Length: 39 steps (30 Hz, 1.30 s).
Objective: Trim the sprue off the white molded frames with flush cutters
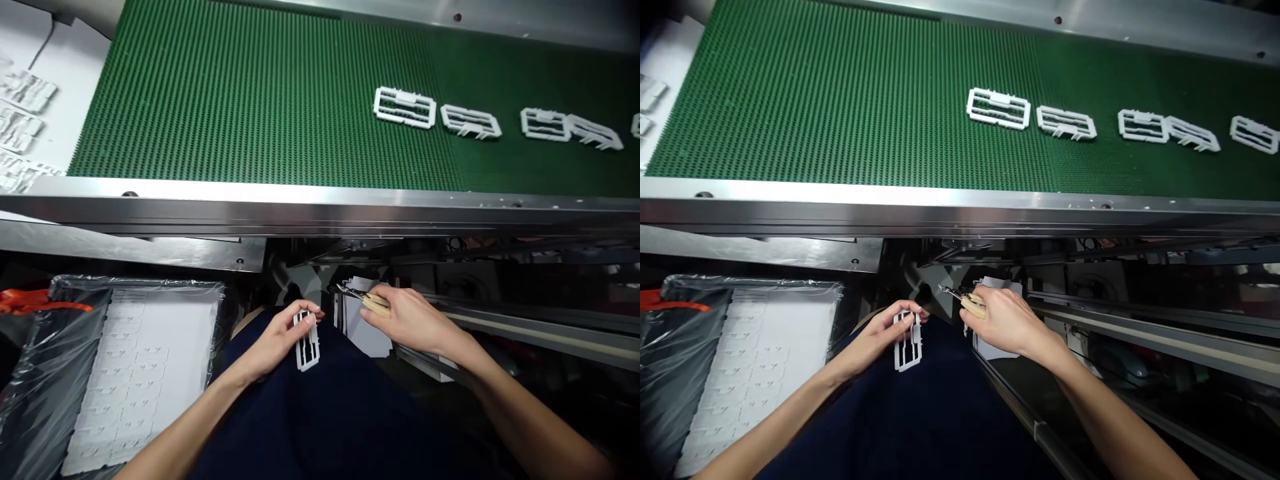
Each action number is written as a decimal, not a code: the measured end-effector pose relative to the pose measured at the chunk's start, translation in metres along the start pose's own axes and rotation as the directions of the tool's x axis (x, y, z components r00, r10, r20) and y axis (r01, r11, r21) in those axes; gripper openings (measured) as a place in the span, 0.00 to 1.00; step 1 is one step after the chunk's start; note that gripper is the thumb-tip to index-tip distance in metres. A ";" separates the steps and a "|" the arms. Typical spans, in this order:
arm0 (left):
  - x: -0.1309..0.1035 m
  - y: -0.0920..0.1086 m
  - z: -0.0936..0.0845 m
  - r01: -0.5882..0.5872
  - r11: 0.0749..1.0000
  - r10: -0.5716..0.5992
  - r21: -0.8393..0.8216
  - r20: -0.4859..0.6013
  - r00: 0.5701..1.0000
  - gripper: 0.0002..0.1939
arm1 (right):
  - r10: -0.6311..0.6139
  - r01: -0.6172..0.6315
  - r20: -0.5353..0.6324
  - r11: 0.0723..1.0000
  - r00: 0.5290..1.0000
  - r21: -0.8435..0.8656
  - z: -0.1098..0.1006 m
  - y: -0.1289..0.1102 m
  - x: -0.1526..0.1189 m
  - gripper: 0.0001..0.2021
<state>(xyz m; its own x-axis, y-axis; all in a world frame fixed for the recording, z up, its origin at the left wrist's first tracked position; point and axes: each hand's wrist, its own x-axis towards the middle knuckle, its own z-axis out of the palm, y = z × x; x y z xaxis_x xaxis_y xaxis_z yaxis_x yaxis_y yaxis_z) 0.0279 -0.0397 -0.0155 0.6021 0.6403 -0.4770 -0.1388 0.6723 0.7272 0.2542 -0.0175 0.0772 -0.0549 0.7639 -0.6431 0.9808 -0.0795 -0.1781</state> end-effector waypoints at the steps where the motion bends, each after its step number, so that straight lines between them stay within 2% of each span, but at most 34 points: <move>1: 0.003 -0.005 0.003 0.030 0.990 -0.033 -0.138 -0.018 0.999 0.15 | -0.009 0.009 -0.019 1.000 1.000 0.014 0.003 0.003 -0.001 0.08; 4: 0.010 -0.008 0.009 0.089 0.917 -0.102 -0.388 -0.011 0.995 0.18 | -0.083 0.086 -0.100 0.996 0.992 0.023 0.010 0.009 -0.003 0.08; 8: 0.014 0.005 0.007 0.163 0.868 -0.152 -0.470 0.062 0.986 0.23 | -0.178 0.175 -0.143 0.984 0.974 -0.031 0.013 0.010 -0.004 0.10; 13: 0.014 0.016 0.008 0.201 0.885 -0.199 -0.420 0.049 0.979 0.23 | -0.322 0.284 -0.182 0.937 0.929 -0.206 0.011 0.004 -0.001 0.11; 19: 0.012 0.018 0.011 0.243 0.902 -0.227 -0.357 0.087 0.970 0.24 | -0.379 0.326 -0.113 0.888 0.919 -0.325 0.004 0.000 0.004 0.12; 29: 0.011 0.015 0.010 0.244 0.915 -0.211 -0.322 0.136 0.968 0.25 | -0.455 0.389 -0.081 0.829 0.887 -0.401 0.002 0.001 0.007 0.09; 39: 0.012 0.017 0.010 0.236 0.929 -0.199 -0.283 0.155 0.968 0.26 | -0.514 0.444 -0.090 0.806 0.853 -0.391 0.002 0.006 0.012 0.06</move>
<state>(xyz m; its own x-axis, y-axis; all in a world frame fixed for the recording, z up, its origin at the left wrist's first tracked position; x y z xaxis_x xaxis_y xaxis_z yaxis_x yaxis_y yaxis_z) 0.0409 -0.0246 -0.0042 0.7323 0.4283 -0.5295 -0.2094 0.8815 0.4233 0.2593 -0.0099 0.0663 -0.5339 0.7504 -0.3896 0.8394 0.5256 -0.1380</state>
